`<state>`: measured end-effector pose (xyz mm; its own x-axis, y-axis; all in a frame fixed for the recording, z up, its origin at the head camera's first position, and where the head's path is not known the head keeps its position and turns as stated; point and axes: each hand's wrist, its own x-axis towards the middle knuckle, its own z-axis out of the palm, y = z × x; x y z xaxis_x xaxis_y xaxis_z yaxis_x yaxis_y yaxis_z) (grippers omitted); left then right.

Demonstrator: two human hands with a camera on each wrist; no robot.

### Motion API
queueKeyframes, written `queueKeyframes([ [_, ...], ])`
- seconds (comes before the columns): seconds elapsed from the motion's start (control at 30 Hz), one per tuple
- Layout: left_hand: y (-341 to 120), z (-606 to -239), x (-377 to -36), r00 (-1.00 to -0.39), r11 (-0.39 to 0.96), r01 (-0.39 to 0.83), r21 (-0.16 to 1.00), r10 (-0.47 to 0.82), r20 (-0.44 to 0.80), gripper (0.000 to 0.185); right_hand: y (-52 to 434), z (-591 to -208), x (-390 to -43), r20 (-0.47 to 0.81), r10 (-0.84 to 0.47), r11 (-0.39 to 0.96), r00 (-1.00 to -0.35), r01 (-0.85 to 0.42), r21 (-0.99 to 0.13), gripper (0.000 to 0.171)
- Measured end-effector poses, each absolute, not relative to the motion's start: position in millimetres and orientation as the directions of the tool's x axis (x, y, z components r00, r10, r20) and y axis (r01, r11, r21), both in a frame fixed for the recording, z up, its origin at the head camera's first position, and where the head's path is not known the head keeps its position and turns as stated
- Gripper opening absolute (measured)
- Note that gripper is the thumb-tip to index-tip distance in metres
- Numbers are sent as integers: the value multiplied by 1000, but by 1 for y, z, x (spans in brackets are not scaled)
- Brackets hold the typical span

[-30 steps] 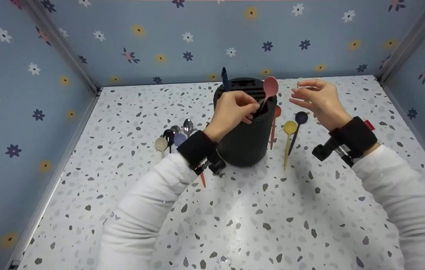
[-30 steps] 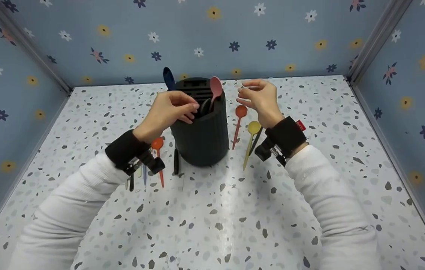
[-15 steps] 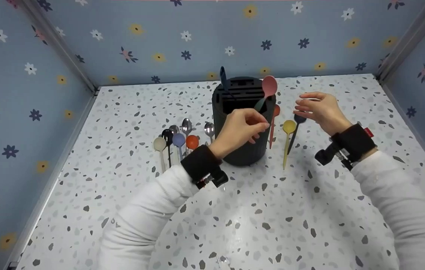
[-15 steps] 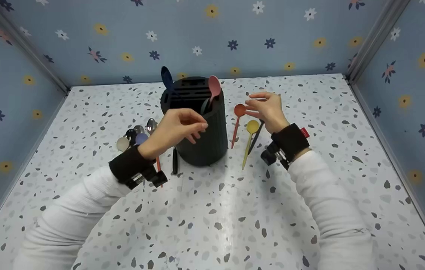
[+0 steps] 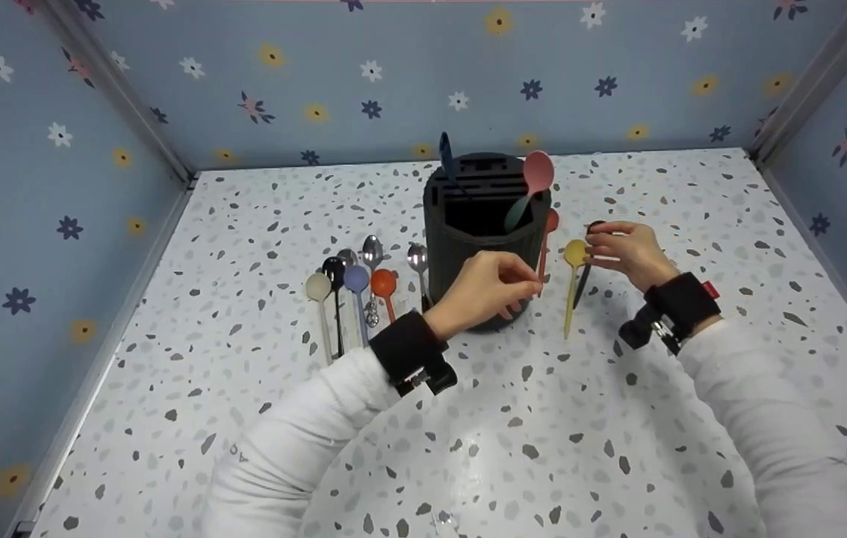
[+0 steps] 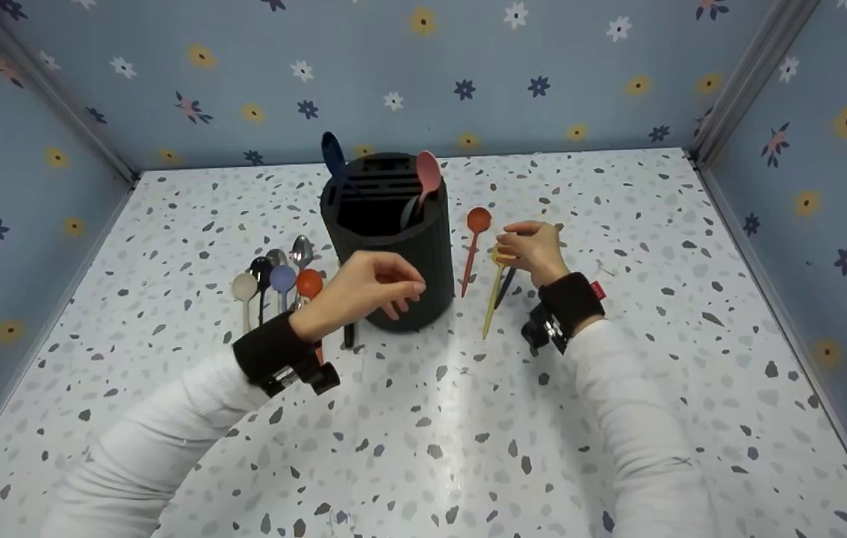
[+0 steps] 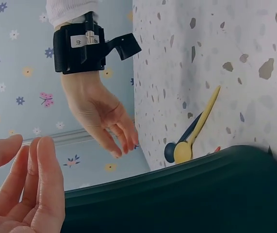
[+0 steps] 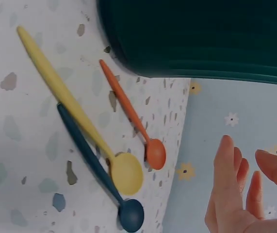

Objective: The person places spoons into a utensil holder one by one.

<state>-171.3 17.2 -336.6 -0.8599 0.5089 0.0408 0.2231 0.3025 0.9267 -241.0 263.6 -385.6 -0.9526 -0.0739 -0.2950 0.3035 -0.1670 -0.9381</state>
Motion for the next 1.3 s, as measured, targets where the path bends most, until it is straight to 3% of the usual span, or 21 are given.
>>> queueKeyframes([
  [0.37, 18, -361, -171, -854, 305, 138, 942, 518, -42, 12, 266, -414, -244, -382, -21, -126, -924, 382, -916, 28],
  [0.73, 25, -385, -170, -837, 250, 78, 965, 543, -73, 13, 260, -435, -250, -404, 82, 34, -911, 408, -912, 47],
  [1.3, 32, -417, -171, -842, 204, -80, 976, 510, -176, 16, 249, -457, -258, -312, 192, 285, -930, 357, -890, 31],
])
